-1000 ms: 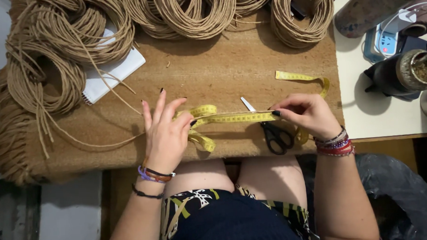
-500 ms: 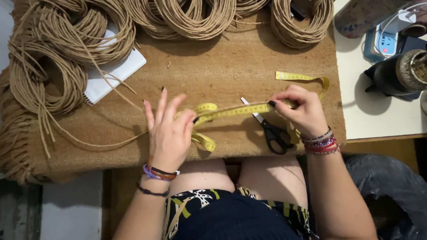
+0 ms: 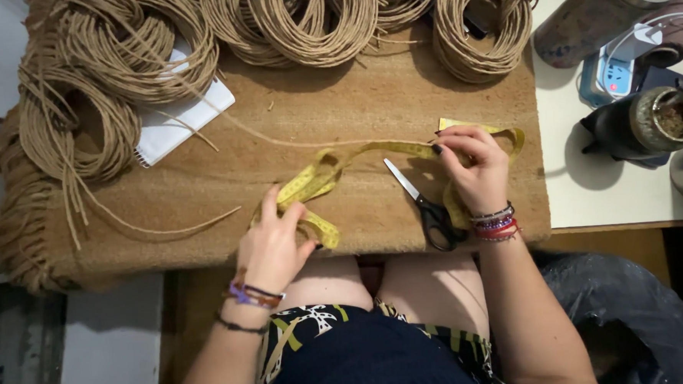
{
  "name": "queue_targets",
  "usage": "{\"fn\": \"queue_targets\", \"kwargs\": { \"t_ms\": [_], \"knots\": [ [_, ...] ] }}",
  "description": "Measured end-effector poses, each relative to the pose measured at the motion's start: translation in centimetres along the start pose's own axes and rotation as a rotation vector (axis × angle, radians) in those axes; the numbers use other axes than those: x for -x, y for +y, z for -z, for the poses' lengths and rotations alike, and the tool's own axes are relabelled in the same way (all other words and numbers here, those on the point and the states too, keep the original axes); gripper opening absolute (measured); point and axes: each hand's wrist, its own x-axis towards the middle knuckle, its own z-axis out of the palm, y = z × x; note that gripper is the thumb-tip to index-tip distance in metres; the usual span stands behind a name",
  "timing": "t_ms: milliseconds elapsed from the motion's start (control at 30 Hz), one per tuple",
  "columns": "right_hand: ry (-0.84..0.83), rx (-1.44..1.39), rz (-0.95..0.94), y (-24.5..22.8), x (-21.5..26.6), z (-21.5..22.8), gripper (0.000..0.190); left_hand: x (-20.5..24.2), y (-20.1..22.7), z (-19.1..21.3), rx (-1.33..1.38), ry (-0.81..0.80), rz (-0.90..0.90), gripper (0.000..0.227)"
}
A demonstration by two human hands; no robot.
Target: Measuring and cutting lengths of twine using a tape measure and scissors
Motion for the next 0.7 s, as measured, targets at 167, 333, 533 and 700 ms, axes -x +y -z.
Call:
{"fn": "queue_targets", "kwargs": {
  "t_ms": [167,333,533,700],
  "knots": [
    [0.074,0.029,0.069,1.5,0.1,-0.1,0.011,-3.8,-0.5,-4.0,0.024,0.149,-0.155,0.026],
    [0.109,0.032,0.104,0.9,-0.2,0.4,0.013,-9.5,2.2,-3.2,0.154,0.421,-0.232,0.025],
    [0.133,0.004,0.05,-1.0,1.2,3.1,0.013,-8.2,7.9,0.0,0.125,0.502,-0.494,0.046],
    [0.069,0.053,-0.078,-2.4,4.6,5.0,0.013,-5.1,14.3,-6.3,0.239,0.174,-0.931,0.021]
  ]
}}
